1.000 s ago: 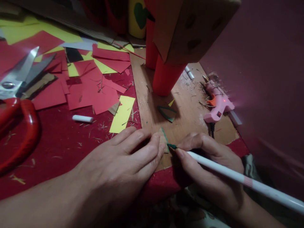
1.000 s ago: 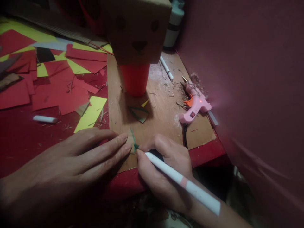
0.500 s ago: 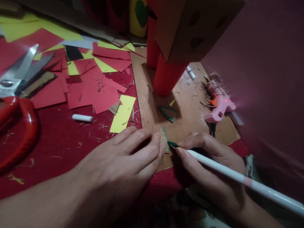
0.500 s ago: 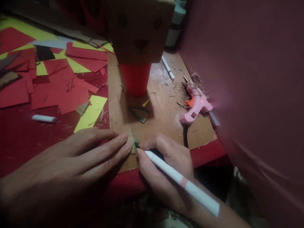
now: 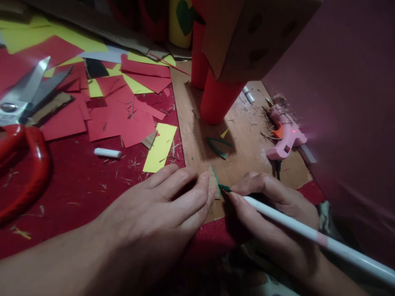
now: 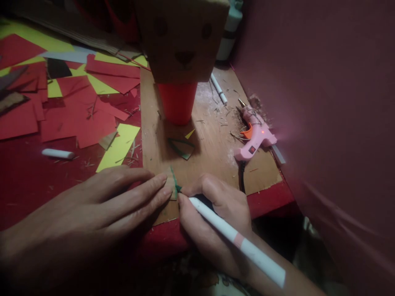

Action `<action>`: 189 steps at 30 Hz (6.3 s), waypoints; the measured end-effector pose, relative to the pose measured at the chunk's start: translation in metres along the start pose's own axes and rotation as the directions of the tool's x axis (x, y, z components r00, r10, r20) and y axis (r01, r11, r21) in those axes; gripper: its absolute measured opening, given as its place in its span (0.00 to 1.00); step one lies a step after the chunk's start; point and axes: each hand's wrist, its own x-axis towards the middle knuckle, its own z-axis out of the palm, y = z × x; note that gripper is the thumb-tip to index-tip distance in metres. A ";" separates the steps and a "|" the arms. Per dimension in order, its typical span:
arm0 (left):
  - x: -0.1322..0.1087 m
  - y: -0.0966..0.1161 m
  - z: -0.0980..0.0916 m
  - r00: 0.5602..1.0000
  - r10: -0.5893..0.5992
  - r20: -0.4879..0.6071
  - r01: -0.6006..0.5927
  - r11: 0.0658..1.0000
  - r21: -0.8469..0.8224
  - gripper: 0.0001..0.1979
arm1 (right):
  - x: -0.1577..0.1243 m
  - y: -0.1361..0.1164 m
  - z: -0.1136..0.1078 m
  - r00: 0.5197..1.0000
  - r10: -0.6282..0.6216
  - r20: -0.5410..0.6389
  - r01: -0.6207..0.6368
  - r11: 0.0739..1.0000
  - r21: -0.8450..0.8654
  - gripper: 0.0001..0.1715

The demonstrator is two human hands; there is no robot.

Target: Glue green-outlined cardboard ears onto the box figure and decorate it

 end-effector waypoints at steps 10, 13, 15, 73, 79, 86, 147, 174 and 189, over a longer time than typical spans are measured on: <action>0.000 0.000 0.000 1.000 0.004 0.010 -0.004 1.000 -0.013 0.19 | -0.001 -0.002 0.001 1.000 -0.011 -0.011 0.011 1.000 -0.020 0.08; -0.001 0.000 0.002 1.000 0.009 0.002 -0.009 1.000 0.013 0.20 | 0.000 -0.002 0.001 1.000 -0.018 -0.022 0.017 0.999 -0.043 0.07; -0.001 -0.001 0.003 1.000 0.009 -0.001 -0.009 1.000 0.015 0.21 | 0.000 -0.002 0.001 1.000 -0.017 -0.012 0.016 0.999 -0.041 0.07; 0.000 0.001 0.000 1.000 0.008 0.004 -0.008 1.000 -0.025 0.20 | -0.002 0.001 -0.001 0.999 -0.049 -0.003 0.049 0.999 0.006 0.11; -0.001 0.000 -0.001 1.000 0.013 0.013 -0.013 1.000 -0.027 0.20 | 0.002 -0.004 -0.008 0.994 -0.059 0.092 0.062 0.998 -0.029 0.13; 0.000 0.001 0.000 1.000 -0.009 0.004 0.009 1.000 -0.027 0.20 | -0.006 0.004 -0.003 1.000 -0.006 -0.009 0.007 0.994 0.113 0.11; -0.002 -0.001 -0.001 1.000 -0.023 0.007 0.024 0.995 -0.099 0.20 | 0.000 -0.002 -0.001 0.997 -0.077 0.022 0.078 0.994 -0.083 0.11; -0.003 0.000 0.002 1.000 -0.020 0.011 0.021 0.998 -0.062 0.19 | 0.002 -0.005 -0.004 0.994 -0.097 0.056 0.102 0.990 -0.097 0.11; -0.002 0.000 0.002 1.000 -0.002 0.019 0.003 0.997 -0.075 0.21 | 0.002 -0.006 -0.003 0.999 -0.049 0.021 0.050 0.998 -0.044 0.11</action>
